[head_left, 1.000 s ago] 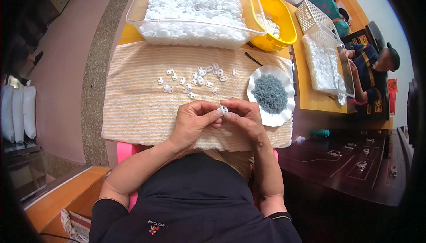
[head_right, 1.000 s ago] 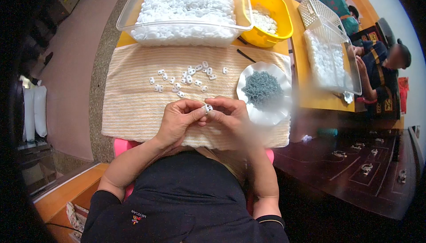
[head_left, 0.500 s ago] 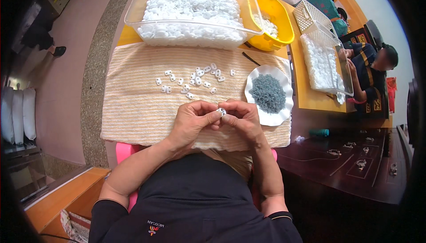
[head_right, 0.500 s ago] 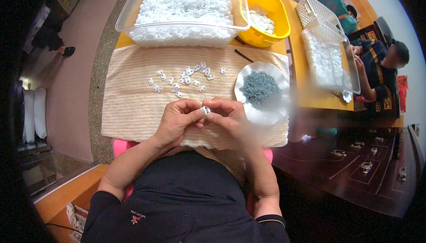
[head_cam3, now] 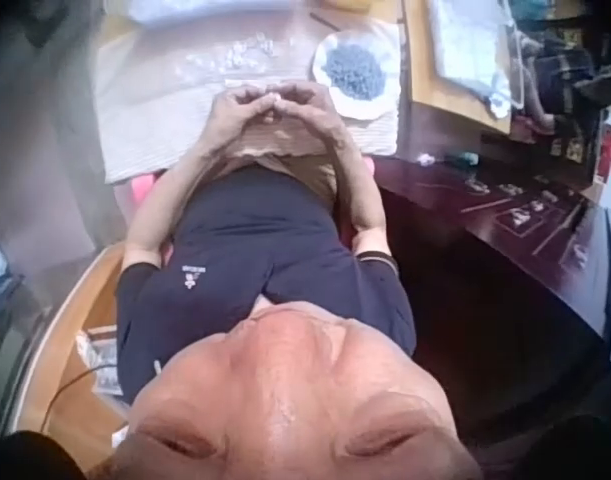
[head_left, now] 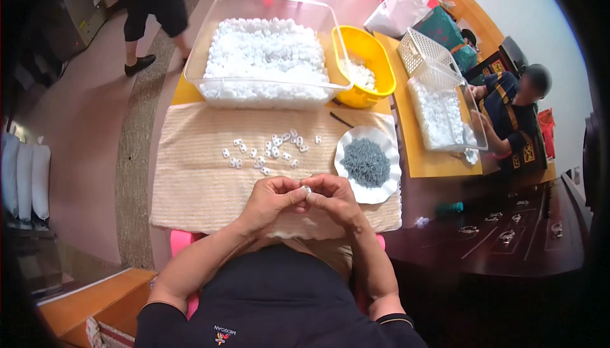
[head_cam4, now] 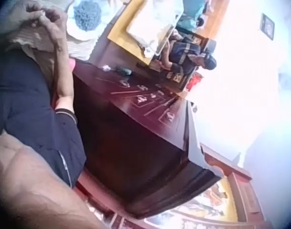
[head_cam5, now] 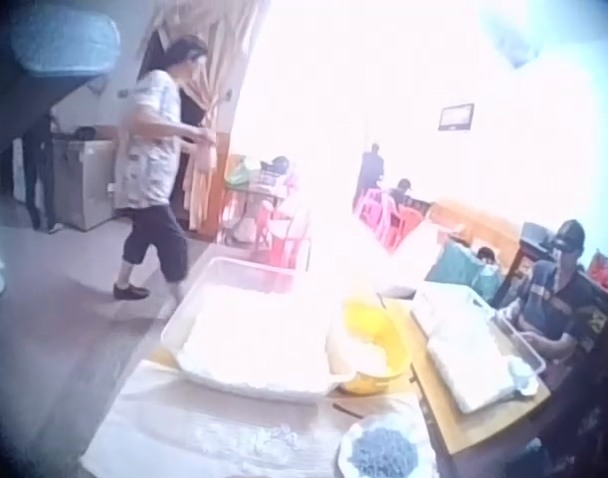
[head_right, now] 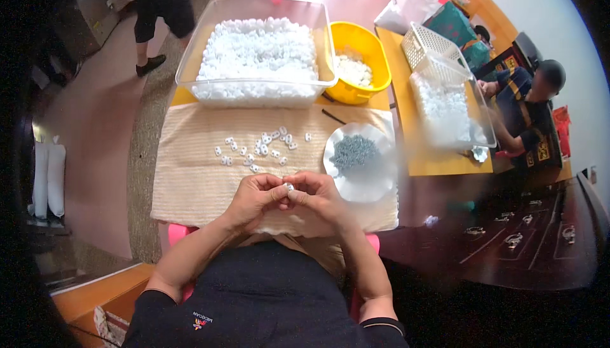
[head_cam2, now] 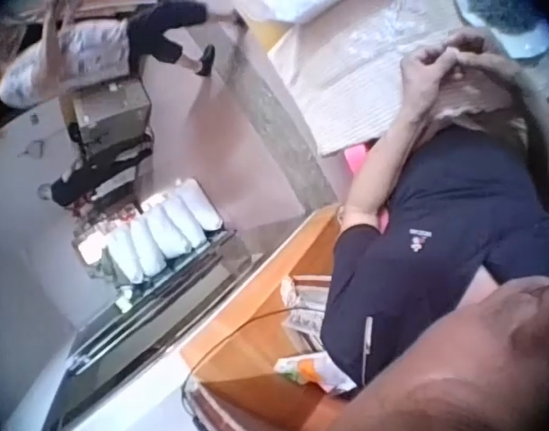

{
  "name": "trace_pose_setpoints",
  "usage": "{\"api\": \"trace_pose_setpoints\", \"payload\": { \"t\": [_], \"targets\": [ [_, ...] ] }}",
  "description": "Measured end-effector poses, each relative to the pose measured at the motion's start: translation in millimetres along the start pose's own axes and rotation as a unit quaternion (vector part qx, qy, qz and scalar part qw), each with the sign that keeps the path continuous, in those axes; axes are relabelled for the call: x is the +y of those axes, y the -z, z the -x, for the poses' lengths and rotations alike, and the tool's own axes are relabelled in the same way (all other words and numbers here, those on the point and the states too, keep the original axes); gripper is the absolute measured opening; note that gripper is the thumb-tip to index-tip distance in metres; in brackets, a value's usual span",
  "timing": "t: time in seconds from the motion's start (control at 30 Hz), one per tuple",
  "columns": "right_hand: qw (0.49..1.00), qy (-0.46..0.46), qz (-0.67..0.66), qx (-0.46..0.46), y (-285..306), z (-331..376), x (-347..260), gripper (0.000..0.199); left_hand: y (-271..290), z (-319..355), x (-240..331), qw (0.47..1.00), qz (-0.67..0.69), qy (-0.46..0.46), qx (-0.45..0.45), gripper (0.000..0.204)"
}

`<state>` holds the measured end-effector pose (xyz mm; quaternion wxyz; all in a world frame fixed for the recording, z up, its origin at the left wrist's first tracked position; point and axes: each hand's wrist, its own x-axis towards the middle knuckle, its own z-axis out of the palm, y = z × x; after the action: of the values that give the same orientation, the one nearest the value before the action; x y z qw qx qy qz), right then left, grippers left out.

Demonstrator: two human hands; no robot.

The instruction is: Assembling small white plastic pieces into grey circular components at a manual workstation.

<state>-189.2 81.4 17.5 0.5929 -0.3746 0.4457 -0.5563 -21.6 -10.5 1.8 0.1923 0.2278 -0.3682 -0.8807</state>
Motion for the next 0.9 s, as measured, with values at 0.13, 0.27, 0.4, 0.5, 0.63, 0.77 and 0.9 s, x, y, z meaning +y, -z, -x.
{"api": "trace_pose_setpoints", "payload": {
  "t": [0.13, 0.27, 0.4, 0.5, 0.63, 0.77, 0.9],
  "targets": [
    [0.997, -0.011, 0.076, 0.016, 8, -5, -10, 0.025, -1, 0, -1, 0.999, 0.037, 0.015, 0.018, 0.016],
    [0.961, 0.032, 0.231, 0.15, 23, -18, -47, 0.025, 3, 1, 1, 0.996, 0.084, 0.011, 0.041, 0.014],
    [0.89, 0.108, 0.359, 0.258, 39, -44, -112, 0.021, -1, 6, 3, 0.997, 0.069, 0.01, 0.046, 0.014],
    [0.847, 0.202, 0.371, 0.324, 63, -80, -144, 0.027, -1, 0, -2, 0.996, 0.067, 0.018, 0.048, 0.014],
    [0.752, 0.258, 0.446, 0.411, 103, -105, -148, 0.025, -3, 3, -2, 0.997, 0.062, 0.015, 0.047, 0.015],
    [0.782, 0.234, 0.454, 0.356, 86, -98, -122, 0.024, 0, 4, -3, 0.997, 0.068, 0.01, 0.044, 0.015],
    [0.842, 0.175, 0.436, 0.265, 44, -78, -101, 0.019, 0, 3, -5, 0.997, 0.069, 0.001, 0.037, 0.014]
  ]
}}
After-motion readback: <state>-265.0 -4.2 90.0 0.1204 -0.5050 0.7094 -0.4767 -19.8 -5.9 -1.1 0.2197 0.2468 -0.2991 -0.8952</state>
